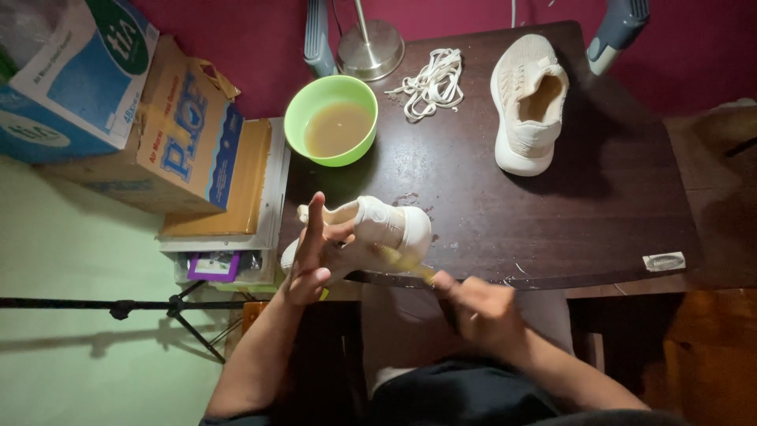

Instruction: The person cleans a white sneaker using a yellow brush and a liquid solution from a green bowl. They scrub the upper, sides, and sole of the shoe, repeatedly dipping the brush into the bowl to reload the cleaning solution.

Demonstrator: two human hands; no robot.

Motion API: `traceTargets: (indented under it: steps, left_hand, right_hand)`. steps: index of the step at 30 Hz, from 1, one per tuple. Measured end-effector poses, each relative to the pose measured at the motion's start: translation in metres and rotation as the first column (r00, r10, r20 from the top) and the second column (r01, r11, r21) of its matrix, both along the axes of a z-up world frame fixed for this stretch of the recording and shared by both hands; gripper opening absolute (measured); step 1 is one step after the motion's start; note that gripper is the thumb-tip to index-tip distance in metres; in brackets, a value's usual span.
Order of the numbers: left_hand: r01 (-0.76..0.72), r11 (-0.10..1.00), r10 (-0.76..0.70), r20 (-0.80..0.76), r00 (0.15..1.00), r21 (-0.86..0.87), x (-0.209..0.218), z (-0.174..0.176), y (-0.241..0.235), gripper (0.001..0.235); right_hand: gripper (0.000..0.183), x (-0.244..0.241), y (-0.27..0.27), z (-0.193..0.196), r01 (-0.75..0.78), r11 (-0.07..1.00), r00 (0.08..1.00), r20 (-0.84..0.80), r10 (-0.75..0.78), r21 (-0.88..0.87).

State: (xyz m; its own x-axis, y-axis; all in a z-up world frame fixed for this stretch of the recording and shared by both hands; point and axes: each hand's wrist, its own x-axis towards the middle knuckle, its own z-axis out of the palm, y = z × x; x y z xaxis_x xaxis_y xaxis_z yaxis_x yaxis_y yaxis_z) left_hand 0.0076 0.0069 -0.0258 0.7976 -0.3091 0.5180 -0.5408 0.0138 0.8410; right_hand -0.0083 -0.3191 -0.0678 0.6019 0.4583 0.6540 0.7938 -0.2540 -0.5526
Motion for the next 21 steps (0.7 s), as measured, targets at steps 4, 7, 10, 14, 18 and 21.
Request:
traceTargets:
  steps: [4,7,10,14,18,21]
  left_hand:
    - [0.077,0.995,-0.070,0.119,0.990,-0.059,0.004,0.000,-0.014,0.103]
    - [0.045,0.998,-0.040,0.093,0.995,-0.053,0.004,-0.003,-0.009,0.109]
    - [-0.063,0.994,0.051,0.134,0.990,0.088,0.002,-0.016,-0.002,0.112]
    - [-0.140,0.974,0.103,0.205,0.973,0.179,0.005,-0.023,0.006,0.115]
    - [-0.160,0.968,0.109,0.253,0.961,0.193,-0.001,0.001,-0.008,0.114]
    - [-0.152,0.975,0.108,0.255,0.961,0.160,-0.003,0.002,-0.010,0.115]
  right_hand:
    - [0.040,0.009,0.000,0.003,0.114,0.975,0.993,0.014,-0.119,0.189]
    - [0.040,0.024,-0.008,0.001,0.079,0.965,0.995,-0.082,-0.060,0.248]
    - [0.040,0.014,-0.012,0.024,0.030,0.961,0.970,-0.238,0.038,0.277]
    - [0.052,0.034,-0.011,0.046,0.040,0.930,0.843,-0.513,0.165,0.366]
    - [0.075,0.028,-0.016,0.051,-0.016,0.952,0.845,-0.504,0.176,0.305]
    - [0.063,0.031,-0.011,0.054,0.030,0.971,0.871,-0.483,0.090,0.236]
